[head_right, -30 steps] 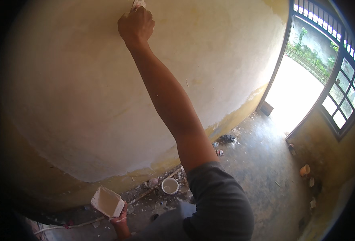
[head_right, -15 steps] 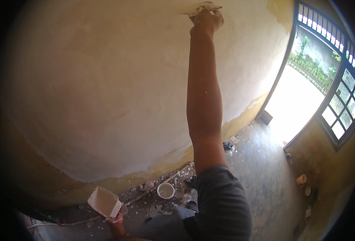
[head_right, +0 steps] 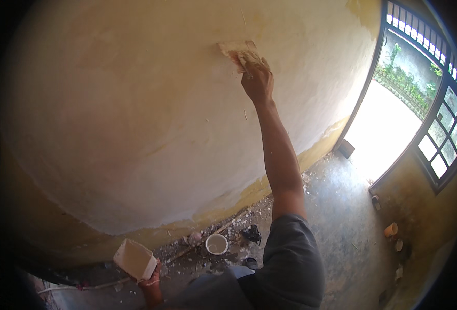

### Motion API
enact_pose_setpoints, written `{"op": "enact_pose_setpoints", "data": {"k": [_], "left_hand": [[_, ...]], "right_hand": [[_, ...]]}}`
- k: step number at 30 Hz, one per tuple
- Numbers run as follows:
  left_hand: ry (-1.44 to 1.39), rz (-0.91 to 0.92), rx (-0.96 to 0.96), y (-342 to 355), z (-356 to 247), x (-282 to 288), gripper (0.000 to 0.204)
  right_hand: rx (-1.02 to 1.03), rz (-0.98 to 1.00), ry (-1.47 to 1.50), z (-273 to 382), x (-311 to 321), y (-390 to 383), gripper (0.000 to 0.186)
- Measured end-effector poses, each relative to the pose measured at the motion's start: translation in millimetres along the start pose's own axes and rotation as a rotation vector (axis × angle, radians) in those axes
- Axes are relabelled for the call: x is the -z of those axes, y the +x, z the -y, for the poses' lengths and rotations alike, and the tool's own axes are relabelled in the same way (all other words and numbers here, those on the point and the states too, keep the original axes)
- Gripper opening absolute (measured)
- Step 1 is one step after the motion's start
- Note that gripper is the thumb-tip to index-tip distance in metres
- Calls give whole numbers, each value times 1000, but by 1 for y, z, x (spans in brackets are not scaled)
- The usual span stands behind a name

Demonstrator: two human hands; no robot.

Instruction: The person applies a coating to a wall using a putty knife, repeatedly picking up material from a small container and spreading it over the surface.

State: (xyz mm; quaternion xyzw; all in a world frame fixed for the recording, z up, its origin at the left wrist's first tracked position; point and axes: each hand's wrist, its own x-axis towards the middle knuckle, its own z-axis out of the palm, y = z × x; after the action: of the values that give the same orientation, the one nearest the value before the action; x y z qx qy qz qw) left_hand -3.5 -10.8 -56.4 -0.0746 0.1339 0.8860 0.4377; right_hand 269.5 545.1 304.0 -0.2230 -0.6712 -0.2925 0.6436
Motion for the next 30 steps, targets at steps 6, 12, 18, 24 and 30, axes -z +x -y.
{"op": "enact_pose_setpoints", "data": {"k": [6, 12, 18, 24, 30], "left_hand": [[107, 123, 11, 7, -13, 16, 70], [108, 198, 27, 4, -3, 3, 70], [71, 157, 42, 3, -2, 9, 76], [43, 69, 25, -2, -5, 14, 76], [62, 63, 20, 6, -7, 30, 76]], "right_hand": [[-993, 14, 85, -38, 32, 93, 36], [-881, -7, 103, 20, -5, 140, 43], [-161, -52, 49, 108, -28, 133, 13], [-149, 32, 340, 138, -5, 47, 30], [-1312, -251, 502, 9, -8, -39, 31]]}}
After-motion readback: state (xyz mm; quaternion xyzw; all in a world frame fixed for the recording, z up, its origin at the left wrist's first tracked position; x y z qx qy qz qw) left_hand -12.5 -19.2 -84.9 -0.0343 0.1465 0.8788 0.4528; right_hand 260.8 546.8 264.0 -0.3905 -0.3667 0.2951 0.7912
